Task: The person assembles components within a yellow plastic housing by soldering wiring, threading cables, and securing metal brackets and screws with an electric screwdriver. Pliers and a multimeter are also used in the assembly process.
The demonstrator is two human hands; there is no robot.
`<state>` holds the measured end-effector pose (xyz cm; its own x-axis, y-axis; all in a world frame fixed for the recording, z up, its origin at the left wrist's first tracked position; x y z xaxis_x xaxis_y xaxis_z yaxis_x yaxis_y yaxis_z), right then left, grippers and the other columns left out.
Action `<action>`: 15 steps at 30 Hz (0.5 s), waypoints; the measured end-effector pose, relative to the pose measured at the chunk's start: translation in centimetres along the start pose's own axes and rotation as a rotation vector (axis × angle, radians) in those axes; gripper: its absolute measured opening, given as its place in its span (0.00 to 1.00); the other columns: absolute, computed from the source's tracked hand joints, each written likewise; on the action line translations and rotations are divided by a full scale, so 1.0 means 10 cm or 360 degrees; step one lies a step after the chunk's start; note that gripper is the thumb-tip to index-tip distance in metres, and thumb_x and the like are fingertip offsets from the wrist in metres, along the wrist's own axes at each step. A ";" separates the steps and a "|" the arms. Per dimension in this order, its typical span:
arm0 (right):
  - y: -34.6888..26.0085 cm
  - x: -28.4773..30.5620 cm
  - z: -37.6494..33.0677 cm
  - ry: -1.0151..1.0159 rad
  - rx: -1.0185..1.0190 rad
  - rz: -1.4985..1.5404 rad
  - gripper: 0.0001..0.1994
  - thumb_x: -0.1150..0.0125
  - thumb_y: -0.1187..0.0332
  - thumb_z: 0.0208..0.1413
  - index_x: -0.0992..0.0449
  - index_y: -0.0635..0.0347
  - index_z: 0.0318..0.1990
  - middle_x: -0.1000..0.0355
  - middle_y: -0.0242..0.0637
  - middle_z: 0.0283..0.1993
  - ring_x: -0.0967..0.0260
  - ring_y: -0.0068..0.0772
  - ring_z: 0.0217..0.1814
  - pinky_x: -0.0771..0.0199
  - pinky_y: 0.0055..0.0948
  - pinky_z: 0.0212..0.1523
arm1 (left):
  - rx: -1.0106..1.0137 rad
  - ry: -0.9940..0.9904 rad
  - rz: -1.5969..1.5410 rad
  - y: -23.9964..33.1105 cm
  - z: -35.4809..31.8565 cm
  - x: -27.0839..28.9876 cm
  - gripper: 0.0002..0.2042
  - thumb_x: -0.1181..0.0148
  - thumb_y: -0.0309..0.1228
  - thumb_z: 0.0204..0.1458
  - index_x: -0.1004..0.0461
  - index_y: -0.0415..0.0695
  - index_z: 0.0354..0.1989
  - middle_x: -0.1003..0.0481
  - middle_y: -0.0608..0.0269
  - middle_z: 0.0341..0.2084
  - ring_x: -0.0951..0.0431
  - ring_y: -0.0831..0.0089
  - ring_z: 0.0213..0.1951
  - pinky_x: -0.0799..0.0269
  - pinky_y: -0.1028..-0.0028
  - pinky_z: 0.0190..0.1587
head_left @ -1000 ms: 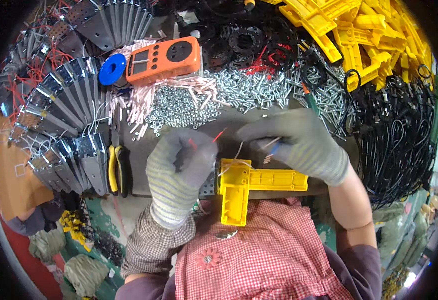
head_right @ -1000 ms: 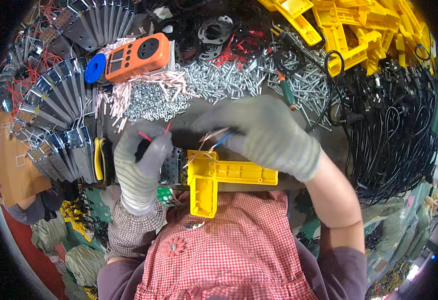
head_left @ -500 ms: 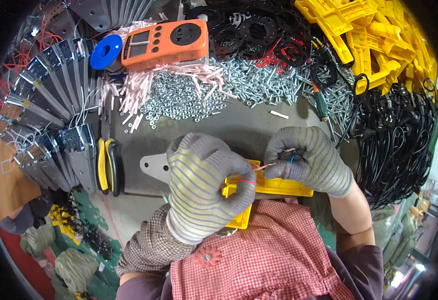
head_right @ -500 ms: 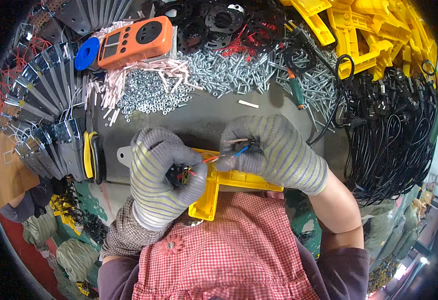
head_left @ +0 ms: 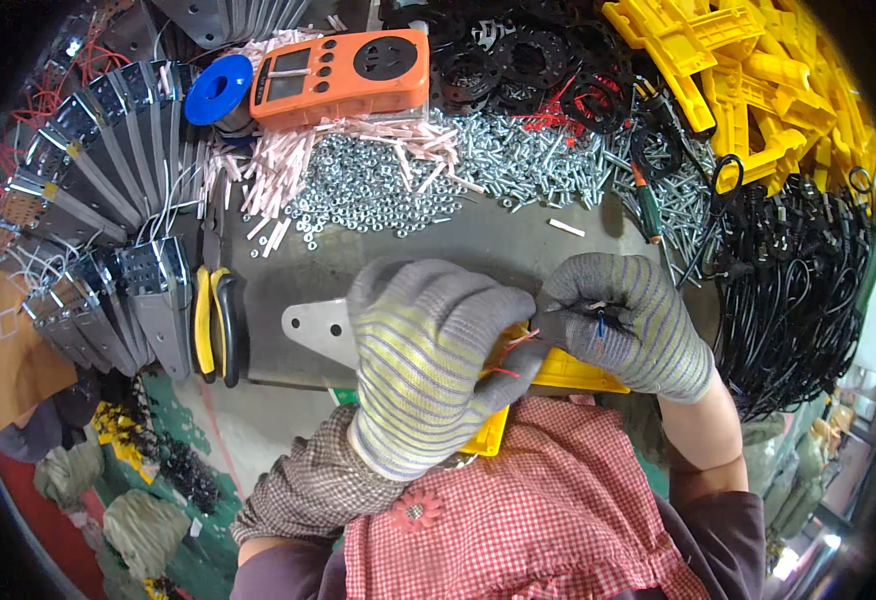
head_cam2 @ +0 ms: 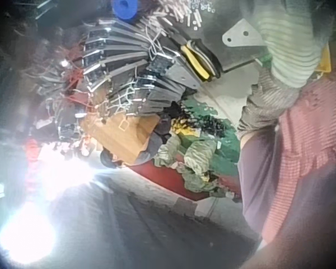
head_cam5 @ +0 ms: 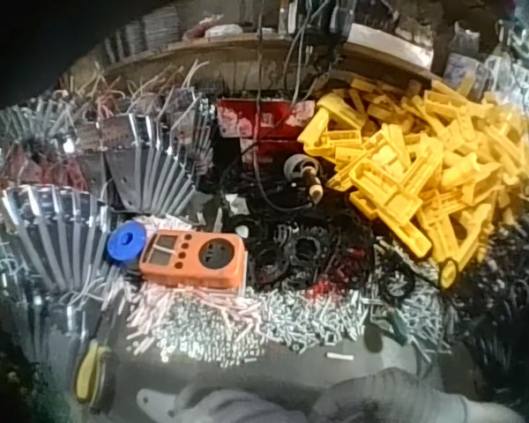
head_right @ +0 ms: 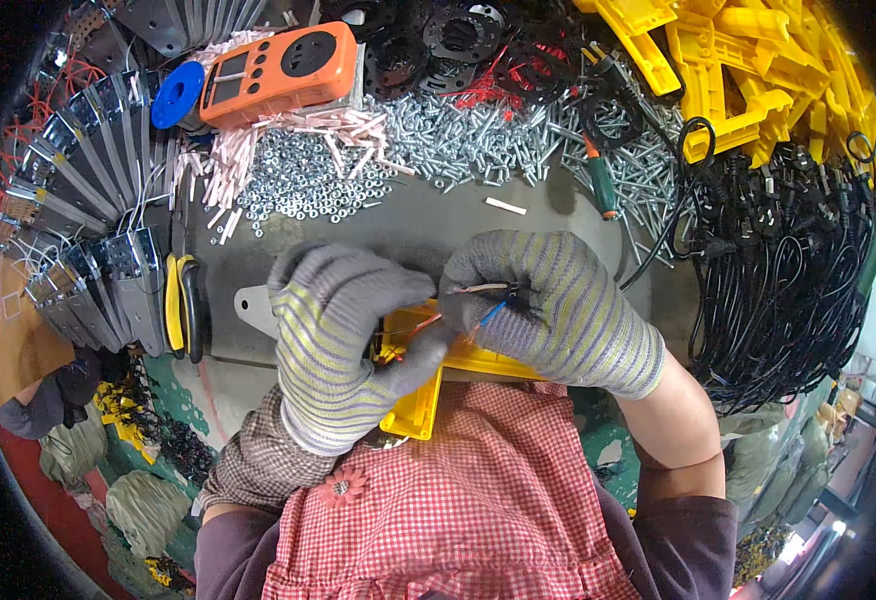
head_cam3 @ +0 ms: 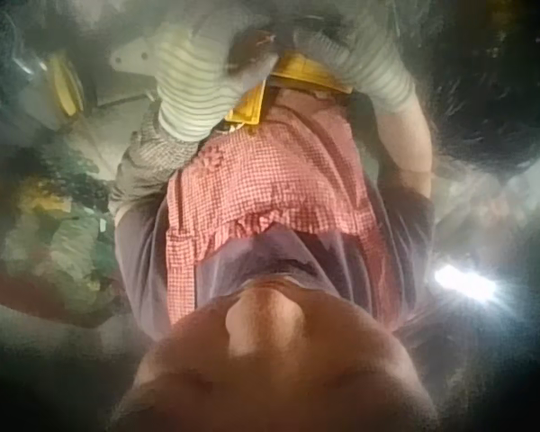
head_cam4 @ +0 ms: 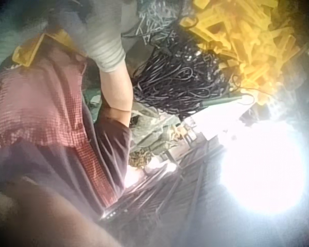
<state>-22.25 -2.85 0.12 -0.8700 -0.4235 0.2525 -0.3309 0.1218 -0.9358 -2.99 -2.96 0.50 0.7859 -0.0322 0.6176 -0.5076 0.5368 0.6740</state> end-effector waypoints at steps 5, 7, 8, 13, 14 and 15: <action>-0.19 -0.05 -0.03 0.0273 0.0122 -0.0419 0.07 0.32 0.69 0.59 0.20 0.62 0.41 0.21 0.35 0.34 0.22 0.27 0.33 0.22 0.29 0.38 | -0.0107 -0.0025 -0.0041 -0.03 -0.07 -0.05 0.12 0.22 0.32 0.42 0.15 0.51 0.37 0.19 0.69 0.33 0.19 0.64 0.42 0.31 0.51 0.61; -0.15 -0.09 -0.08 0.0352 0.0202 -0.0482 0.06 0.32 0.70 0.57 0.21 0.62 0.38 0.22 0.35 0.32 0.23 0.27 0.30 0.23 0.29 0.35 | -0.0102 -0.0047 -0.0081 -0.02 -0.05 -0.04 0.11 0.22 0.32 0.45 0.14 0.51 0.37 0.19 0.68 0.32 0.19 0.62 0.42 0.30 0.52 0.59; -0.13 -0.02 -0.15 0.0620 0.0242 -0.0395 0.06 0.33 0.70 0.57 0.22 0.62 0.37 0.22 0.35 0.32 0.23 0.27 0.31 0.23 0.29 0.34 | 0.0025 -0.0081 -0.0206 -0.03 -0.05 -0.04 0.10 0.22 0.32 0.46 0.15 0.50 0.37 0.19 0.67 0.32 0.19 0.62 0.42 0.30 0.53 0.59; -0.18 0.00 -0.39 0.0735 0.0523 -0.0269 0.08 0.36 0.77 0.57 0.22 0.64 0.44 0.21 0.38 0.35 0.21 0.28 0.32 0.21 0.29 0.35 | 0.0341 -0.0171 -0.0569 -0.13 0.00 -0.05 0.08 0.24 0.31 0.49 0.16 0.49 0.35 0.20 0.64 0.31 0.19 0.59 0.40 0.29 0.57 0.55; -0.17 -0.04 -0.39 0.0652 0.0627 -0.0427 0.09 0.33 0.77 0.58 0.19 0.62 0.45 0.19 0.39 0.36 0.19 0.33 0.33 0.20 0.31 0.37 | 0.0342 -0.0182 -0.0572 -0.13 -0.02 -0.03 0.08 0.24 0.31 0.49 0.16 0.49 0.35 0.20 0.64 0.31 0.19 0.59 0.40 0.29 0.57 0.55; -0.15 -0.05 -0.39 0.0660 0.0623 -0.0428 0.09 0.33 0.77 0.58 0.19 0.62 0.45 0.19 0.39 0.36 0.19 0.33 0.33 0.20 0.31 0.37 | 0.0332 -0.0218 -0.0530 -0.13 -0.04 -0.01 0.09 0.23 0.28 0.50 0.17 0.45 0.38 0.19 0.61 0.35 0.18 0.63 0.41 0.26 0.62 0.51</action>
<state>-22.77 0.67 2.39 -0.8702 -0.0010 0.4927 -0.4679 -0.3113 -0.8271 -2.23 -3.29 -0.60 0.8719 -0.2948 0.3910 -0.3055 0.2964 0.9049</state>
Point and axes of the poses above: each hand's wrist, its own z-axis towards the middle knuckle, its own x-axis out of the back of the hand, y = z × x, the point moved 5 cm from there along z, towards the middle knuckle
